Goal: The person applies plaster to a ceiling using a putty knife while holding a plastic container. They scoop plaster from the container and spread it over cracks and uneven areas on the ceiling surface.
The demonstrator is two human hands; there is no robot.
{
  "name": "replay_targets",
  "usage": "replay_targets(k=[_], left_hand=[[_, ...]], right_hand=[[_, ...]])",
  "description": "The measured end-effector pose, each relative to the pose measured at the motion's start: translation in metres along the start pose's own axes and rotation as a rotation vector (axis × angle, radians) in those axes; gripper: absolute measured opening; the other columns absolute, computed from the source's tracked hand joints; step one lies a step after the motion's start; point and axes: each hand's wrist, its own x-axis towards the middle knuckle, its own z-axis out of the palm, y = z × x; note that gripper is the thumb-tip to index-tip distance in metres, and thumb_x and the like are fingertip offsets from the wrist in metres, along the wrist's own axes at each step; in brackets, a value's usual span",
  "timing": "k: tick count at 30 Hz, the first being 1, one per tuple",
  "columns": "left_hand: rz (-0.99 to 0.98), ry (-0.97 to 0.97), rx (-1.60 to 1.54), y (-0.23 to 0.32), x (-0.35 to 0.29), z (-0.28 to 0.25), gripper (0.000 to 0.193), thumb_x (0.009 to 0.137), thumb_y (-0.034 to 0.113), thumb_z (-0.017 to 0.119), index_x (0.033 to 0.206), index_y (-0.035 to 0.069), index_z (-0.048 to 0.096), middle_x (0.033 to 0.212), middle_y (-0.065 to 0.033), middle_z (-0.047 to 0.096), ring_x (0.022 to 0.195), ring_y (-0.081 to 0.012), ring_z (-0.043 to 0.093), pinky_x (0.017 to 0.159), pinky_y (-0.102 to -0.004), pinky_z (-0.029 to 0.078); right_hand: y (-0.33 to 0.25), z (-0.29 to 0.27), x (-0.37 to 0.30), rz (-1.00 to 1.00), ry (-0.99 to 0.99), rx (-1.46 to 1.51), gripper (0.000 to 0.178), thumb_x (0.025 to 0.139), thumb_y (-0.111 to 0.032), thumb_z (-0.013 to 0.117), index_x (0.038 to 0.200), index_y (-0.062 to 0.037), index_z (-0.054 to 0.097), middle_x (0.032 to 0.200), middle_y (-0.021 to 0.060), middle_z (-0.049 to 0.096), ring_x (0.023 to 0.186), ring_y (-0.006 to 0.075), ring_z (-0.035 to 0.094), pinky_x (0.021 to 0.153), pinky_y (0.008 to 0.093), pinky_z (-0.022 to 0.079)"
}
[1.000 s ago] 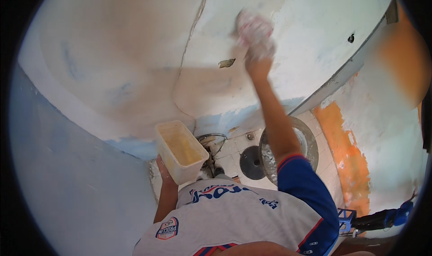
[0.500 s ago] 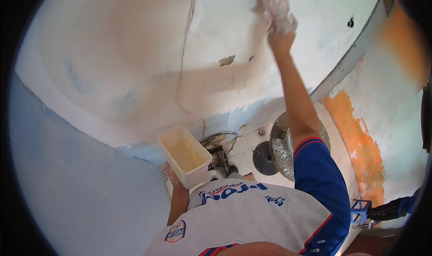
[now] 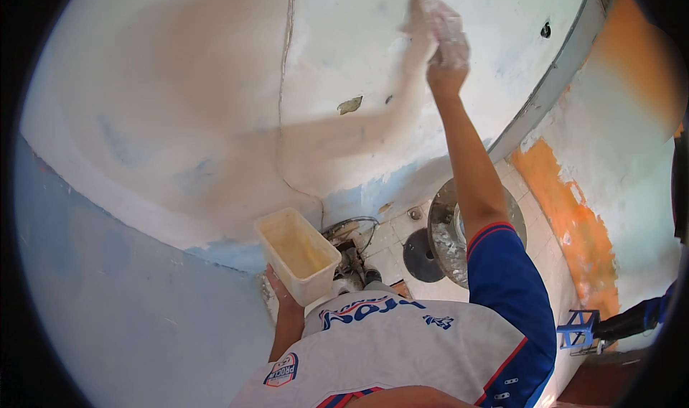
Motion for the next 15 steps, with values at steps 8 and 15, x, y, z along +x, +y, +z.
replay_targets(k=[8,15], left_hand=[[-0.079,0.052,-0.051,-0.003,0.005,0.001,0.058,0.108,0.052,0.03,0.144,0.012,0.053,0.138,-0.0113,0.063,0.121,-0.0314,0.064,0.102,-0.048,0.054],[0.071,-0.008,0.074,0.007,0.005,-0.003,0.059,0.108,0.051,0.031,0.143,0.009,0.053,0.135,-0.0111,0.064,0.12,-0.0315,0.064,0.102,-0.0478,0.054]], right_hand=[[-0.034,0.005,-0.14,0.016,-0.309,0.074,0.059,0.085,0.01,0.058,0.14,-0.0113,0.064,0.143,0.0153,0.063,0.141,0.0364,0.052,0.121,0.0561,0.029],[-0.033,-0.01,-0.044,0.197,-0.059,0.163,0.06,0.083,0.014,0.054,0.134,-0.014,0.07,0.138,0.0092,0.067,0.133,0.0305,0.059,0.119,0.0499,0.036]])
